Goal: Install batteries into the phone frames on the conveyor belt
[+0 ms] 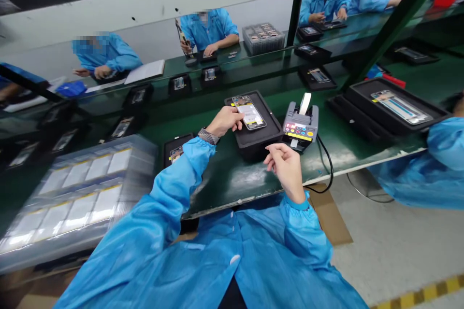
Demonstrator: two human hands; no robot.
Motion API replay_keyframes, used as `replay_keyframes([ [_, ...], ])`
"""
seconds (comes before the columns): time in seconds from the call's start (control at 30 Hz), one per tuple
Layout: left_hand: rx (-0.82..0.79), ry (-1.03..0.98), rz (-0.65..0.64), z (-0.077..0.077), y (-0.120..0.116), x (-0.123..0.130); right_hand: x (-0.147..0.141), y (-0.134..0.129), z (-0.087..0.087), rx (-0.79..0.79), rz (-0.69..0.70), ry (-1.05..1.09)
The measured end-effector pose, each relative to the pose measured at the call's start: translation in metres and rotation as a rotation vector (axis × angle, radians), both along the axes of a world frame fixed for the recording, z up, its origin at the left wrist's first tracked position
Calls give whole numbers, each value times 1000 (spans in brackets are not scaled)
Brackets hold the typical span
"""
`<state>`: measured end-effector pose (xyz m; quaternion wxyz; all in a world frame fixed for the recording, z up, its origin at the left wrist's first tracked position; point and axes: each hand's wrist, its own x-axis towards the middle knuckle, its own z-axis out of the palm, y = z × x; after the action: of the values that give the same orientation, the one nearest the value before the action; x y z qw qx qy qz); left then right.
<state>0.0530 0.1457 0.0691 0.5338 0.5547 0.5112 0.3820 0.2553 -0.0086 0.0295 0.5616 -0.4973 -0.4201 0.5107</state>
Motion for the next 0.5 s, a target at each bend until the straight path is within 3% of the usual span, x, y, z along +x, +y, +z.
replay_keyframes([
  [0.1, 108, 239, 61, 7, -3, -6, -1, 2, -3, 12, -15, -2],
  [0.23, 356, 511, 347, 5, -28, -22, -1, 3, -12, 71, -116, -46],
  [0.37, 209, 490, 344, -21, -55, -19, -7, 4, -19, 129, -68, -103],
  [0.5, 152, 383, 387, -40, -56, -10, -15, 2, -18, 100, 24, -131],
])
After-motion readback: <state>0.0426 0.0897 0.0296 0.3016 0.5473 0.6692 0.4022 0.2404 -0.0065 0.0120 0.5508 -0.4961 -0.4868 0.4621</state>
